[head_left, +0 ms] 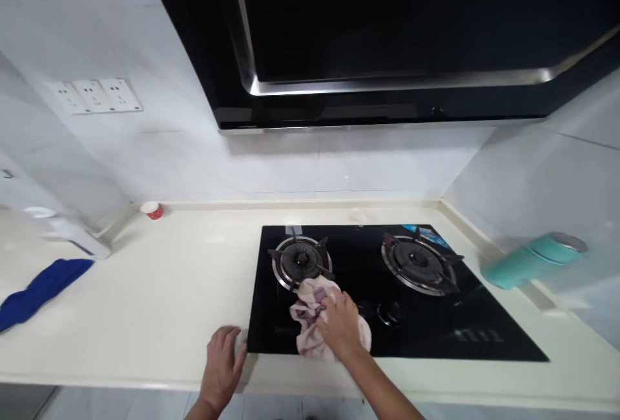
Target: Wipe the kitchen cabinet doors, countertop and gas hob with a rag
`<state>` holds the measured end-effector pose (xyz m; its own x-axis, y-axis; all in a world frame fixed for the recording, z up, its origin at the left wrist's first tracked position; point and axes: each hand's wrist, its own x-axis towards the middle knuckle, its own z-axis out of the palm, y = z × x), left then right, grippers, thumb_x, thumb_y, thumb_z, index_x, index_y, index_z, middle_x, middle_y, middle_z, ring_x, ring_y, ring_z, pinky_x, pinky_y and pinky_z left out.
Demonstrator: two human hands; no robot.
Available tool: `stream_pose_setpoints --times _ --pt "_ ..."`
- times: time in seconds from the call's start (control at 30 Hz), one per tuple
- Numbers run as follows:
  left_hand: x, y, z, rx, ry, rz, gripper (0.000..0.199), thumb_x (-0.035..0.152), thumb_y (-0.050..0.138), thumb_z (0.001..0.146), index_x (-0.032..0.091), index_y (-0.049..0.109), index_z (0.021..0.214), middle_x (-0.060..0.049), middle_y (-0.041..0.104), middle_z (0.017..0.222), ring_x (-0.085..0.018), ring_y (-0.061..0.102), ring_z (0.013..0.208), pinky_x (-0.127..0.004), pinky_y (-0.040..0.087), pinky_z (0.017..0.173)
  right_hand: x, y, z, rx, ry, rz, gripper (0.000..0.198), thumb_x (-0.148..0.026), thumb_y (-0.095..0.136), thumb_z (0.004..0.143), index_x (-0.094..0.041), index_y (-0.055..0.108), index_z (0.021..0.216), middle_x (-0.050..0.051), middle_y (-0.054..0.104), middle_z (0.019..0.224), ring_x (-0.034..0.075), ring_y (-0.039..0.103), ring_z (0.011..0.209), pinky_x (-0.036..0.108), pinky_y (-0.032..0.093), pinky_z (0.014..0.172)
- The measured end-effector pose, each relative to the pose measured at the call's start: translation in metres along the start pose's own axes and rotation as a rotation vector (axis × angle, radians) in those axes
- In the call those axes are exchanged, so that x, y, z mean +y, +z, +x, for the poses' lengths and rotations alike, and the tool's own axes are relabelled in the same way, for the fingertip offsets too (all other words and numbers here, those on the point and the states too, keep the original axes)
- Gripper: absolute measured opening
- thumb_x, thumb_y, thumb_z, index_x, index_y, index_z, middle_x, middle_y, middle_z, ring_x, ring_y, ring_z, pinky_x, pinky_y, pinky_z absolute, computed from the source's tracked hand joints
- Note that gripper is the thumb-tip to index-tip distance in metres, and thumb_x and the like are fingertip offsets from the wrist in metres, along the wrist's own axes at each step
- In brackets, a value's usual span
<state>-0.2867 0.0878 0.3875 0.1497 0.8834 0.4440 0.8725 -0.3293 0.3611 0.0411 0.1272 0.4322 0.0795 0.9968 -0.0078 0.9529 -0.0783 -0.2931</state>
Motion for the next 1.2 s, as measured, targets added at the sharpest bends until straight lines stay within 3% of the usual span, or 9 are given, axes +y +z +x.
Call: stream_pose_setpoints --times 0.17,0.47,0.67,0.8,0.9,0.97,1.0,1.1,1.2 --pt "0.002 0.001 -0.004 0.011 -0.008 0.016 0.031 0.041 0.052 0.096 0.022 0.063 0.118 -0.009 0.066 0.115 -0.023 0.062 0.112 -0.043 0.053 0.098 -0.01 0.018 -0.014 0.013 -0.027 -0.048 0.049 -0.033 0.058 0.083 -0.023 0.066 0.13 0.011 0.034 0.161 0.044 0.024 0.148 0.063 0.016 0.119" --pt "0.001 0.004 -0.008 0.033 -0.023 -0.023 0.035 0.042 0.054 0.094 0.023 0.06 0.122 -0.01 0.067 0.116 -0.025 0.063 0.111 -0.046 0.056 0.096 -0.103 0.033 -0.036 -0.251 -0.442 0.124 0.065 -0.057 0.058 0.088 -0.023 0.053 0.144 0.014 0.012 0.168 0.043 0.003 0.155 0.065 0.001 0.123" --pt "-0.011 0.016 -0.013 0.115 -0.087 -0.111 0.049 0.04 0.053 0.093 0.021 0.05 0.138 -0.016 0.056 0.139 -0.028 0.057 0.127 -0.05 0.055 0.102 -0.159 0.027 -0.023 -0.334 -0.595 0.245 0.062 -0.034 0.058 0.086 -0.017 0.048 0.145 0.014 0.006 0.169 0.039 -0.005 0.155 0.062 -0.004 0.125" --pt "-0.013 0.016 -0.013 0.183 -0.093 -0.099 0.05 0.034 0.048 0.095 0.027 0.046 0.144 -0.012 0.043 0.155 -0.031 0.04 0.145 -0.057 0.046 0.112 -0.164 0.027 -0.013 -0.357 -0.666 0.387 0.077 -0.037 0.066 0.077 -0.019 0.043 0.149 0.011 0.015 0.168 0.036 0.001 0.156 0.059 0.001 0.126" --pt "-0.01 0.012 -0.005 0.183 -0.092 -0.049 0.054 0.032 0.047 0.093 0.031 0.043 0.147 -0.011 0.034 0.162 -0.036 0.031 0.15 -0.063 0.042 0.111 -0.133 0.038 -0.009 -0.204 -0.464 0.541 0.063 -0.04 0.06 0.084 -0.023 0.051 0.143 0.01 0.032 0.161 0.029 0.027 0.151 0.049 0.026 0.124" --pt "-0.005 0.012 0.006 0.096 -0.059 -0.011 0.061 0.035 0.054 0.09 0.032 0.043 0.149 -0.011 0.026 0.166 -0.041 0.026 0.152 -0.066 0.041 0.109 -0.098 0.05 -0.01 0.089 -0.178 0.582 0.043 -0.044 0.044 0.094 -0.023 0.062 0.128 0.011 0.048 0.149 0.027 0.045 0.139 0.048 0.037 0.118" --pt "-0.001 0.013 0.012 0.029 -0.014 -0.007 0.066 0.039 0.06 0.086 0.034 0.043 0.15 -0.011 0.022 0.168 -0.044 0.024 0.152 -0.067 0.041 0.108 -0.079 0.057 -0.012 0.251 -0.038 0.55 0.045 -0.047 0.035 0.098 -0.022 0.066 0.119 0.013 0.054 0.141 0.028 0.049 0.134 0.049 0.039 0.115" --pt "0.014 0.024 0.031 -0.219 0.169 -0.081 0.084 0.06 0.072 0.074 0.041 0.041 0.15 -0.01 0.023 0.168 -0.053 0.023 0.149 -0.075 0.036 0.107 -0.034 0.082 -0.021 0.507 0.178 0.3 0.063 -0.058 0.024 0.099 -0.018 0.069 0.116 0.017 0.058 0.135 0.034 0.048 0.134 0.057 0.036 0.114" --pt "0.025 0.039 0.044 -0.393 0.245 -0.166 0.082 0.077 0.065 0.071 0.045 0.047 0.145 -0.009 0.027 0.167 -0.055 0.024 0.148 -0.081 0.029 0.106 -0.02 0.104 -0.034 0.513 0.199 0.057 0.07 -0.06 0.018 0.099 -0.017 0.062 0.132 0.014 0.051 0.148 0.034 0.039 0.143 0.059 0.029 0.117"
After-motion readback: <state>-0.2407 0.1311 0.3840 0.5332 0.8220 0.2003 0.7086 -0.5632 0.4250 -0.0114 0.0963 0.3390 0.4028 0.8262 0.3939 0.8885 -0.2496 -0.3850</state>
